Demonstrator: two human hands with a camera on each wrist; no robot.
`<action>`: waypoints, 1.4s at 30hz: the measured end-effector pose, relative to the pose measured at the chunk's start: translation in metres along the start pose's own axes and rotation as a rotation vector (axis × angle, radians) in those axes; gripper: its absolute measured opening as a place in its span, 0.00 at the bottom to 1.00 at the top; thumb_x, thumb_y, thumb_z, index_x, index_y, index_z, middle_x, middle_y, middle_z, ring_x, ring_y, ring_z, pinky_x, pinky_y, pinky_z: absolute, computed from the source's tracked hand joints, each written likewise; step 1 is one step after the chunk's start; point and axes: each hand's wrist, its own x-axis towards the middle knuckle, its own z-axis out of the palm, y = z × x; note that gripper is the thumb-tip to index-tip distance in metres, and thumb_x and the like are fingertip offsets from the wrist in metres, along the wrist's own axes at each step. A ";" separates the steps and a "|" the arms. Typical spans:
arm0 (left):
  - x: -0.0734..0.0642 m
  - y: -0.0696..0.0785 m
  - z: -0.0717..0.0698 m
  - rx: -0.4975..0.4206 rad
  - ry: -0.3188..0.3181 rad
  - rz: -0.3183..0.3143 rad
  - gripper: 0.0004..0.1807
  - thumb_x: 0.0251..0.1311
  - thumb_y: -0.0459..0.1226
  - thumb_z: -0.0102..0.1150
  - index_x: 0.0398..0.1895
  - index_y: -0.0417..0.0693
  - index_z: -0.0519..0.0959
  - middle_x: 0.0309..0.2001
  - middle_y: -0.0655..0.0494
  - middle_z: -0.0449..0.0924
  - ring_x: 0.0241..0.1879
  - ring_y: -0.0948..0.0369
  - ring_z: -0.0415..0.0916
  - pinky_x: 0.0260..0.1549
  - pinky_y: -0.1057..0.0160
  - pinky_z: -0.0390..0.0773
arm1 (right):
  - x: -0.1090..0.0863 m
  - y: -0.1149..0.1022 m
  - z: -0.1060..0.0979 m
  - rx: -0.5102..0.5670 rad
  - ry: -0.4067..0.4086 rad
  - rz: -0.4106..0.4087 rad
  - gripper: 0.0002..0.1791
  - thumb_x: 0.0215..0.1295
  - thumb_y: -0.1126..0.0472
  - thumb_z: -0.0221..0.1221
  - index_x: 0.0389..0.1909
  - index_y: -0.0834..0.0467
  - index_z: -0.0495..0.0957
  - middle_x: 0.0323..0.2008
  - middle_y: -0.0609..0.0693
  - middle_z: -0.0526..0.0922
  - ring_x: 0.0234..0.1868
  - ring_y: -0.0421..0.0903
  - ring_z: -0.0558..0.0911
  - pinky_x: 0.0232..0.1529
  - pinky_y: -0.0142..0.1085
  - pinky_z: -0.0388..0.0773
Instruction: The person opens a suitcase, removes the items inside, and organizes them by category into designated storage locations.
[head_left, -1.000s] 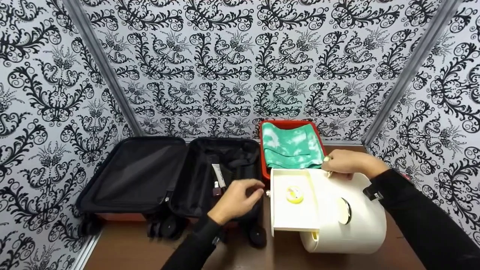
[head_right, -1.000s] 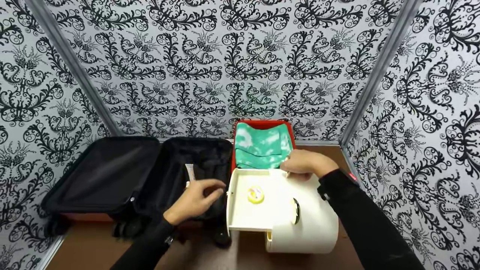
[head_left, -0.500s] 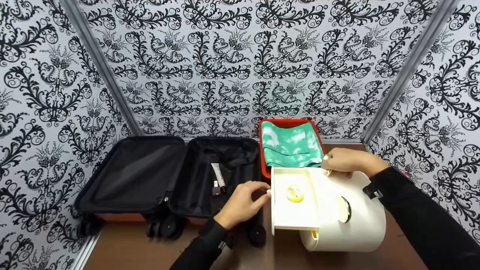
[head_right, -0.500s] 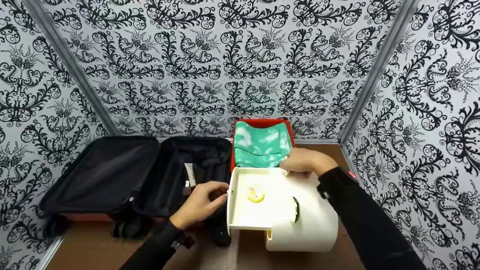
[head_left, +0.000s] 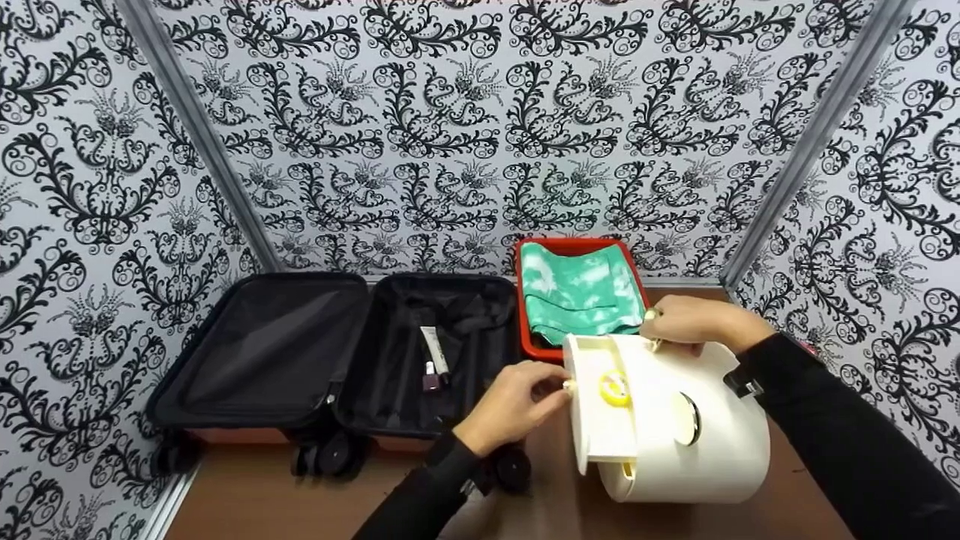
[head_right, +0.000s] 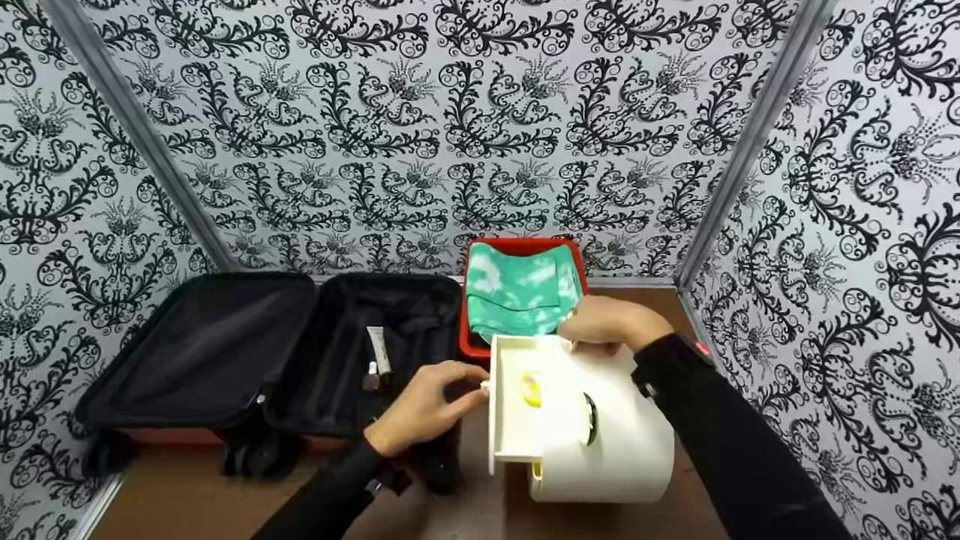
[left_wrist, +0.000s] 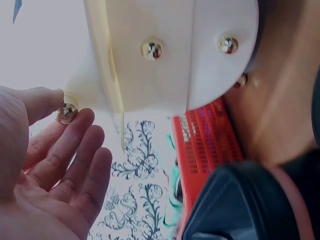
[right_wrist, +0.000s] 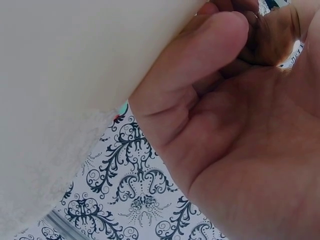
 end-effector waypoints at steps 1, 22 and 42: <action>0.001 0.002 0.002 0.009 -0.002 0.006 0.13 0.76 0.44 0.69 0.58 0.53 0.89 0.53 0.57 0.92 0.50 0.62 0.89 0.53 0.65 0.87 | 0.000 0.000 0.000 0.001 0.000 0.003 0.18 0.70 0.49 0.57 0.18 0.43 0.69 0.17 0.40 0.68 0.17 0.38 0.67 0.21 0.32 0.71; 0.034 0.030 0.038 0.228 -0.087 0.066 0.10 0.77 0.46 0.67 0.54 0.57 0.89 0.45 0.65 0.91 0.44 0.66 0.85 0.45 0.73 0.79 | -0.003 0.000 0.000 0.010 0.012 -0.010 0.18 0.72 0.49 0.58 0.21 0.44 0.69 0.18 0.41 0.69 0.19 0.39 0.68 0.23 0.33 0.73; 0.017 0.004 0.046 0.245 -0.155 0.016 0.16 0.75 0.51 0.69 0.58 0.58 0.90 0.49 0.61 0.93 0.46 0.65 0.85 0.47 0.72 0.82 | -0.004 -0.003 0.001 0.019 0.005 -0.015 0.18 0.72 0.49 0.57 0.21 0.45 0.68 0.18 0.40 0.69 0.19 0.39 0.67 0.24 0.33 0.73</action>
